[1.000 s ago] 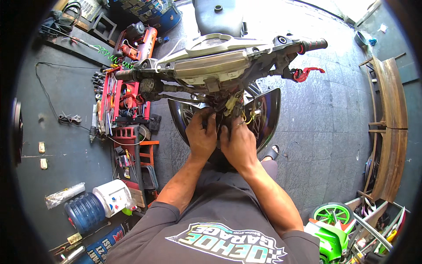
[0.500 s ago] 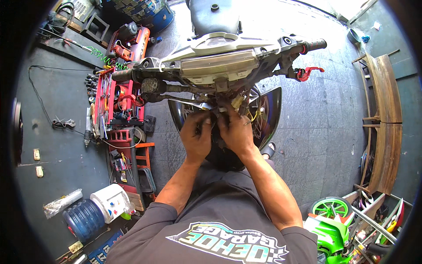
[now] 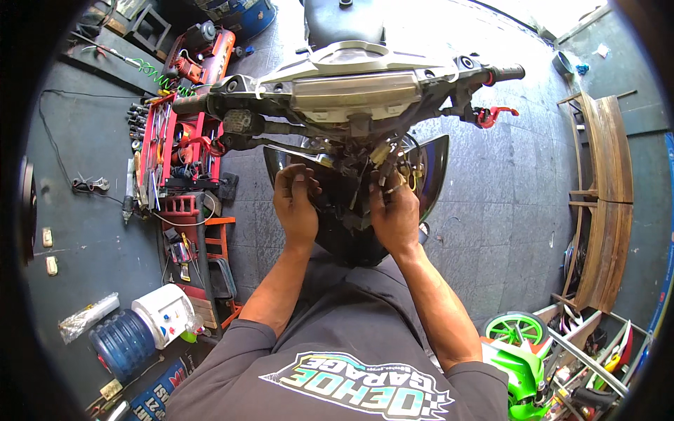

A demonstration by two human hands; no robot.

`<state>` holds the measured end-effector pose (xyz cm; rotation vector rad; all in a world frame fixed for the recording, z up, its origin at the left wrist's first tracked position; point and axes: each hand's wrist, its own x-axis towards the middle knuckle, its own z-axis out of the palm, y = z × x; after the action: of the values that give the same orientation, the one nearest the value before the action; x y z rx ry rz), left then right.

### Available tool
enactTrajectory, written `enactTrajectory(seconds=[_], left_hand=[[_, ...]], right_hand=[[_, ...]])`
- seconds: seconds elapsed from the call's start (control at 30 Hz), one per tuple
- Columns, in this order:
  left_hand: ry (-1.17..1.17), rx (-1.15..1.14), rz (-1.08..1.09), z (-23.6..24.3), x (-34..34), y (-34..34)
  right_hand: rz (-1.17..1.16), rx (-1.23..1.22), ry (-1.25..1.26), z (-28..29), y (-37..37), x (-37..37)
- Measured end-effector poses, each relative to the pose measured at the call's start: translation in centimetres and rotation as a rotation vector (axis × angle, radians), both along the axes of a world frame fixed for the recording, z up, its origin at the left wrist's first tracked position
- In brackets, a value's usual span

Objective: Connect and organize electrical wiring and connectors behind the motorcycle headlamp assembly.

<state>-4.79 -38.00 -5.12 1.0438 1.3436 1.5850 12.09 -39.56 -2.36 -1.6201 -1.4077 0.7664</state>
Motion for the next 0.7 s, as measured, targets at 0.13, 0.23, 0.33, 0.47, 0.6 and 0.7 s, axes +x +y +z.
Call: enactTrajectory(seconds=[0.13, 0.23, 0.33, 0.47, 0.6, 0.7], left_hand=[[-0.227, -0.201, -0.019, 0.1, 0.5, 0.9], [-0.292, -0.317, -0.074, 1.5, 1.0, 1.6], [-0.306, -0.437, -0.127, 2.4, 1.3, 2.4], [-0.394, -0.435, -0.137, 1.9, 1.5, 1.9], [-0.458, -0.445, -0.306, 0.4, 0.2, 1.8], [-0.375, -0.407, -0.456, 0.5, -0.3, 1.7]], right_hand=[[-0.01, -0.003, 0.056, -0.9, -0.6, 0.4], [0.007, -0.004, 0.072, -1.3, -0.7, 0.5], [0.053, -0.001, 0.147, -0.4, -0.8, 0.3], [0.05, -0.057, -0.031, 1.3, 0.1, -0.2], [0.057, 0.113, -0.133, 0.5, 0.8, -0.7], [0.067, 0.132, -0.164, 0.3, 0.8, -1.2]])
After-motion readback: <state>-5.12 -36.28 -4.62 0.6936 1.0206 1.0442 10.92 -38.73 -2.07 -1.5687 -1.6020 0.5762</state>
